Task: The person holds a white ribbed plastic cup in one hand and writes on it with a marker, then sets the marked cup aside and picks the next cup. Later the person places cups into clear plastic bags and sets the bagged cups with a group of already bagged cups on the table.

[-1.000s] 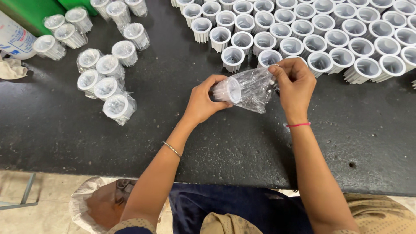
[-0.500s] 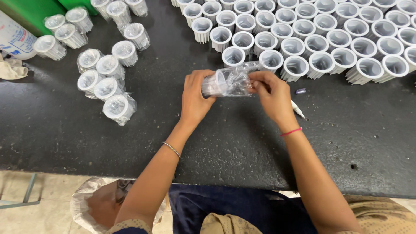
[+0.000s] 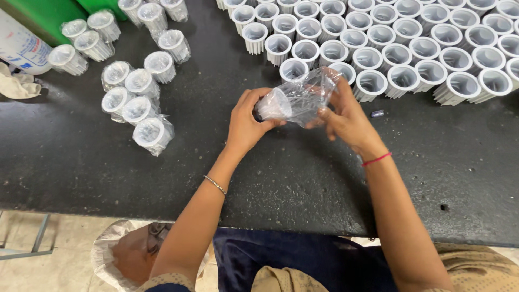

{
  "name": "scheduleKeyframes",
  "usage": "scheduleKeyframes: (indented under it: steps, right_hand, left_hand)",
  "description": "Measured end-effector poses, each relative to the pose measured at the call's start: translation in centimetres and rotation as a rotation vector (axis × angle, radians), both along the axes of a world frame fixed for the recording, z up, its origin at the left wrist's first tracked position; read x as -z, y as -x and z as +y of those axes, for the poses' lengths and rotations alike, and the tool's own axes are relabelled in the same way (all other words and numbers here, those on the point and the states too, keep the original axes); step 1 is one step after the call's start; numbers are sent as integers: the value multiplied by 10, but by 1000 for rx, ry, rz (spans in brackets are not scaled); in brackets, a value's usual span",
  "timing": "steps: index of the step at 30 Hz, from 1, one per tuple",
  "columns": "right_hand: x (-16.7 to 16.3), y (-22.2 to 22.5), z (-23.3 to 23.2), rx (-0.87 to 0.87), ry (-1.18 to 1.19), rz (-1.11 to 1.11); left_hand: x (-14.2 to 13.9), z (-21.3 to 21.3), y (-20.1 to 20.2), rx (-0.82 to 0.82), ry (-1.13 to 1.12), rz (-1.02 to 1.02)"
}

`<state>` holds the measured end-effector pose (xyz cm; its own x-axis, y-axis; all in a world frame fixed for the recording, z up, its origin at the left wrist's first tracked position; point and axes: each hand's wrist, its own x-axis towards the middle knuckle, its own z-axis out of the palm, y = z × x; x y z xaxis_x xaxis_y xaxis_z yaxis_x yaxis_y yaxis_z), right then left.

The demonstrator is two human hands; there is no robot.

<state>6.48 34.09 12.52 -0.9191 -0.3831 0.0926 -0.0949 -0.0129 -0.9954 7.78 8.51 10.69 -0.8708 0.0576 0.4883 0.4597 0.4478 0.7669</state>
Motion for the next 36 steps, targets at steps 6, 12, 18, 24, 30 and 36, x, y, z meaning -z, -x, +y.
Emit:
scheduleKeyframes:
  steps: [6, 12, 18, 24, 30, 36]
  right_hand:
    - [13, 8, 8, 140, -216, 54]
    - [15, 1, -6, 6, -361, 198]
    - [23, -2, -17, 57, -287, 18]
    - [36, 6, -14, 104, -21, -83]
    - [38, 9, -12, 82, 64, -94]
    - [43, 14, -8, 65, 108, -99]
  left_hand:
    - [-2, -1, -2, 77, -25, -113]
    - [2, 1, -2, 263, -298, -264]
    - [25, 5, 7, 190, -444, -345]
    - [39, -1, 20, 89, -535, -296]
    - [38, -11, 26, 209, -1220, -447]
    - [24, -47, 28, 43, -1224, -167]
